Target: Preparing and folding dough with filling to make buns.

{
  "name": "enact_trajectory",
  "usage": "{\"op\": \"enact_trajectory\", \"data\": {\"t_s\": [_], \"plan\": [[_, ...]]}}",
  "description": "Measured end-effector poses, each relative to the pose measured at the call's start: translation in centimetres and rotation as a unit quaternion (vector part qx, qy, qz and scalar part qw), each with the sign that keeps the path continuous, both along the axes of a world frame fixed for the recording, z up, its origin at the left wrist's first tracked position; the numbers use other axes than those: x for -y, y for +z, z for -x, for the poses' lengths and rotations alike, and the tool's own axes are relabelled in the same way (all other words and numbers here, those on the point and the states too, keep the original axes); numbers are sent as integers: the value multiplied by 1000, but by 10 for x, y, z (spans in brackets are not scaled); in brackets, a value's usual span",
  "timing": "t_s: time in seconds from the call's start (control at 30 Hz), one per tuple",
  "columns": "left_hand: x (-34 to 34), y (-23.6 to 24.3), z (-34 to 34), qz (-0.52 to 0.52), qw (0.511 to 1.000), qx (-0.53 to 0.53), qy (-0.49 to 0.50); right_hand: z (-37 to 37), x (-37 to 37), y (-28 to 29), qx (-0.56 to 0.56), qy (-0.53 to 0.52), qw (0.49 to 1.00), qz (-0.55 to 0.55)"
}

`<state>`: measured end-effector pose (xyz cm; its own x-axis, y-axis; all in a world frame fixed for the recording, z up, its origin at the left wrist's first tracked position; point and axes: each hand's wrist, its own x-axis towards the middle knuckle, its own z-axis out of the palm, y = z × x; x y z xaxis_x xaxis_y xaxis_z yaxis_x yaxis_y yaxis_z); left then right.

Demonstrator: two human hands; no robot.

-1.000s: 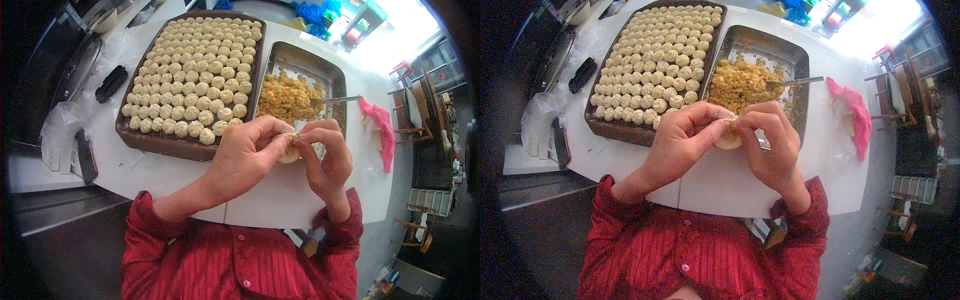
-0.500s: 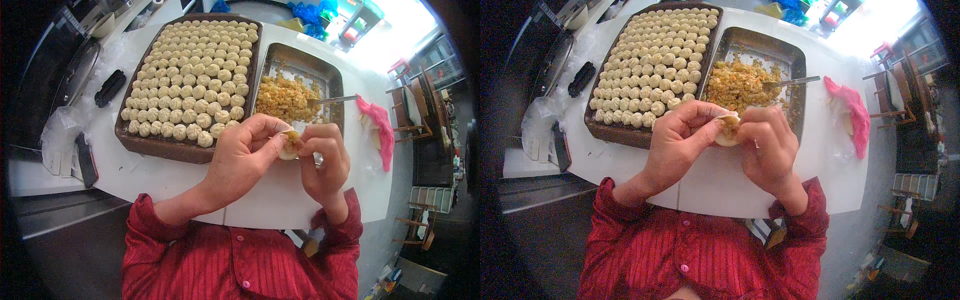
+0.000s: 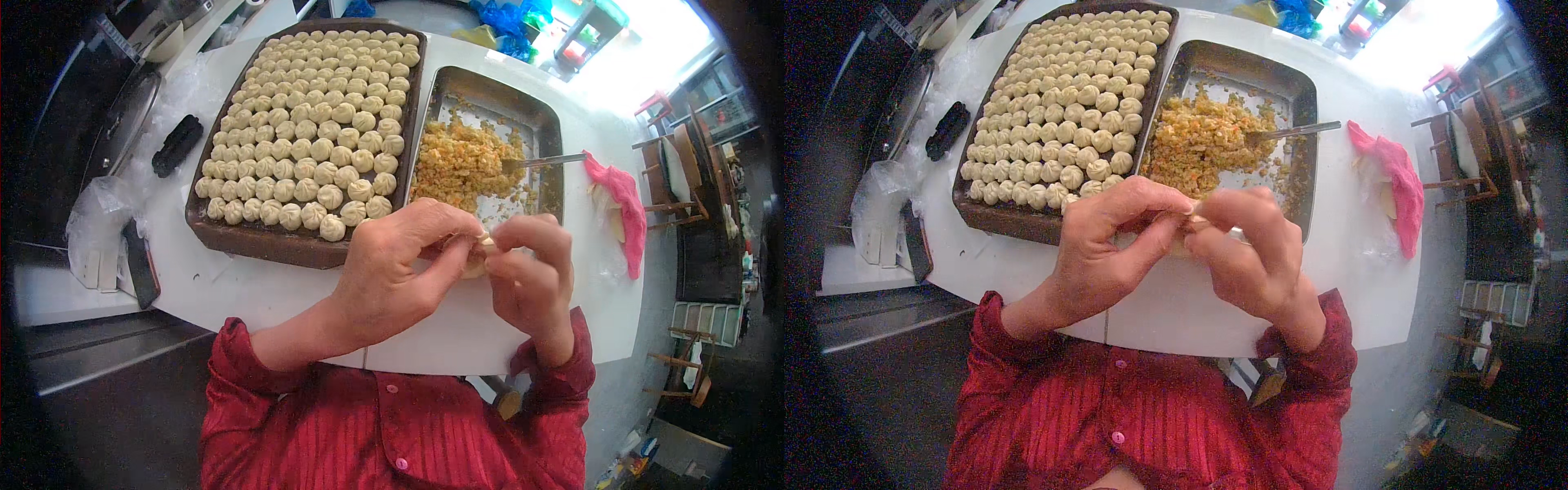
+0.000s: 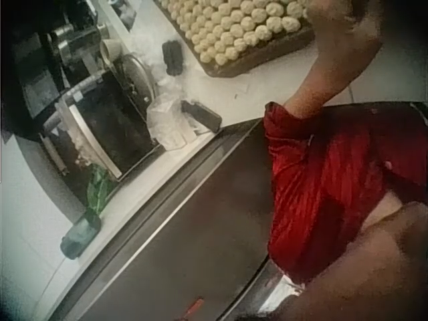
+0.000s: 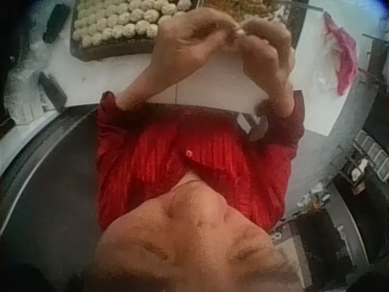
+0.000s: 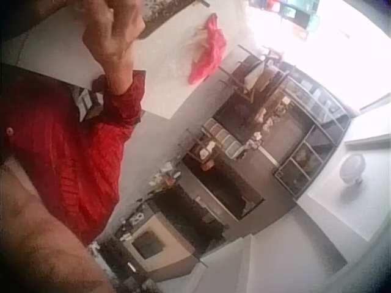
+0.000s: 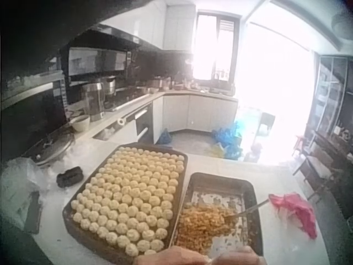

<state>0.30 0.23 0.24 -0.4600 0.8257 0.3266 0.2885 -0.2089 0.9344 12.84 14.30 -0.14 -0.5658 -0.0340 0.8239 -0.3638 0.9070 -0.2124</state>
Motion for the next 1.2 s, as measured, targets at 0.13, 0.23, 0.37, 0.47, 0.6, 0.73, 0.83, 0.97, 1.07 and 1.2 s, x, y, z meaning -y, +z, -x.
{"op": "enact_trajectory", "data": {"t_s": [0.13, 0.23, 0.37, 0.47, 0.6, 0.73, 0.83, 0.97, 1.07, 1.2], "plan": [[0, 3, 2, 2, 1000, 2, -4, 0, 1, 1, 18, -13, 997, 80], [2, 7, 3, 19, 1000, 4, -10, 0, 1, 1, 32, -2, 995, 98], [2, 8, 0, 64, 981, 177, -46, -3, 4, 3, 39, -24, 990, 136], [2, 0, -1, 39, 972, 228, -49, -3, 4, 2, 34, -33, 987, 155], [2, -2, 0, 22, 984, 171, -43, -3, 4, 2, 29, -29, 990, 137], [2, -5, 0, -4, 983, 178, -44, -2, 4, 0, 23, -27, 996, 81], [1, 1, 0, 1, 994, 104, -11, -4, 5, 2, 29, -27, 999, 16], [1, 6, 2, -11, 1000, 4, 1, -6, 6, 0, 25, -6, 999, -22], [0, 2, 2, -21, 1000, -5, 0, -3, 6, -4, -4, 9, 1000, 5], [0, 3, 5, -26, 999, -18, -8, -2, 9, -5, 0, -21, 998, 58]]}}
